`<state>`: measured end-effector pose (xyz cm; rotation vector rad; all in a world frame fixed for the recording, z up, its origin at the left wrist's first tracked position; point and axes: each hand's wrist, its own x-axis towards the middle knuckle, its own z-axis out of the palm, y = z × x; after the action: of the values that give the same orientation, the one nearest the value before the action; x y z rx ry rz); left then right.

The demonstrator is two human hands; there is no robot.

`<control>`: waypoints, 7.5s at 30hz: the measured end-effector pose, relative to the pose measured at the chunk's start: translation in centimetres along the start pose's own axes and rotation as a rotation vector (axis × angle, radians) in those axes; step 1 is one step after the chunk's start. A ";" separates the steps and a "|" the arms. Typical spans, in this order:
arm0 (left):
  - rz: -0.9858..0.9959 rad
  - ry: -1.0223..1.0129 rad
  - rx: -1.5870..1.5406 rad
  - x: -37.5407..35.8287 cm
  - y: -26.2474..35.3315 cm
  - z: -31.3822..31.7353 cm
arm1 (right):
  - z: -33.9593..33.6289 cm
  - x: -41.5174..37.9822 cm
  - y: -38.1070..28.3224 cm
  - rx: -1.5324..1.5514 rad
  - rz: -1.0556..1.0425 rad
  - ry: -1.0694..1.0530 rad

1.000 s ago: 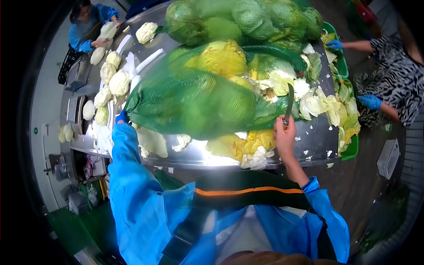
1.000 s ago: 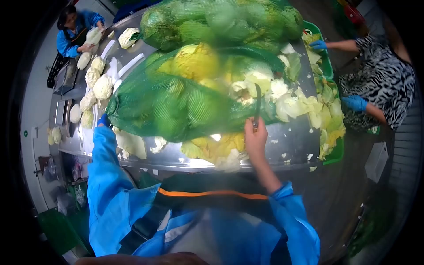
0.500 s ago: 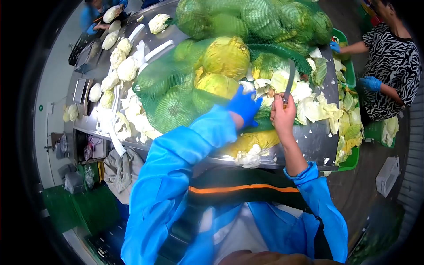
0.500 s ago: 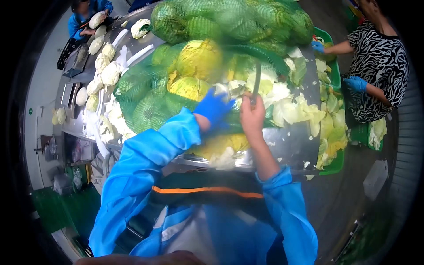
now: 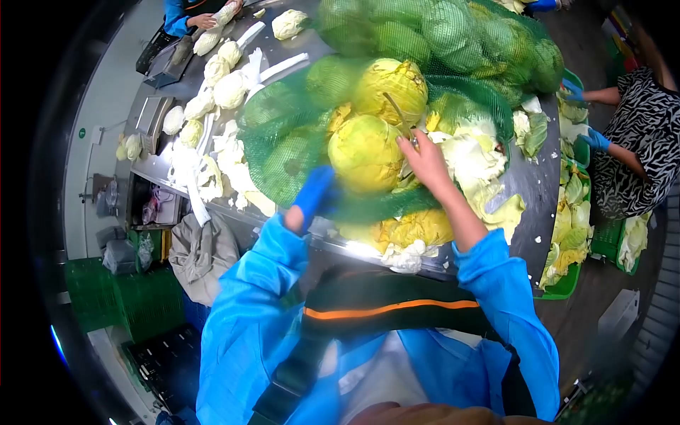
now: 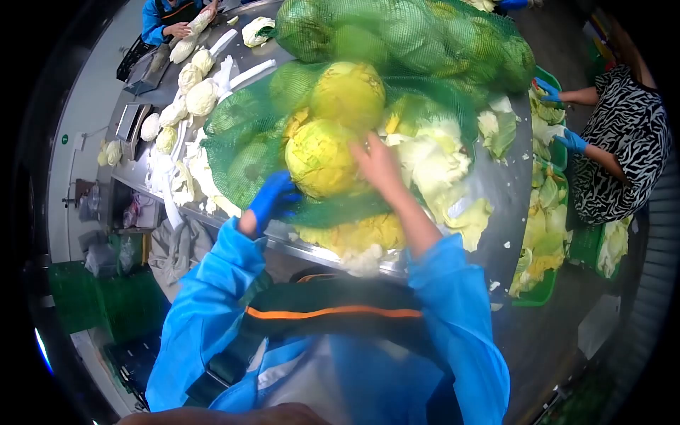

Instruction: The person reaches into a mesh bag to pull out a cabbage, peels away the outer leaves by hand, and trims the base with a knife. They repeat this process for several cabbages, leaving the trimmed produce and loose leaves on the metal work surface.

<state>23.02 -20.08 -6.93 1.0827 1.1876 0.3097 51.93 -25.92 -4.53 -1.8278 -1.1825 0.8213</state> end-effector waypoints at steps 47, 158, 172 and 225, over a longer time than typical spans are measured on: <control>0.300 -0.188 -0.437 17.5 -0.7 20.0 | -8.8 -10.7 7.6 -0.630 0.042 0.115; 0.293 -0.012 -0.145 -1.9 2.9 21.7 | -5.4 -23.0 7.0 -0.524 0.226 0.306; 0.216 -0.179 -0.088 -0.5 4.7 19.5 | -6.8 -17.5 6.1 -0.266 0.234 0.451; 0.956 -0.047 1.130 0.2 3.4 21.2 | -6.1 -27.4 11.9 0.090 0.530 0.622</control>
<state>42.34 -29.16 -4.93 2.6230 0.6604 0.3242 52.24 -56.04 -9.32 -2.1293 -0.2665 0.4982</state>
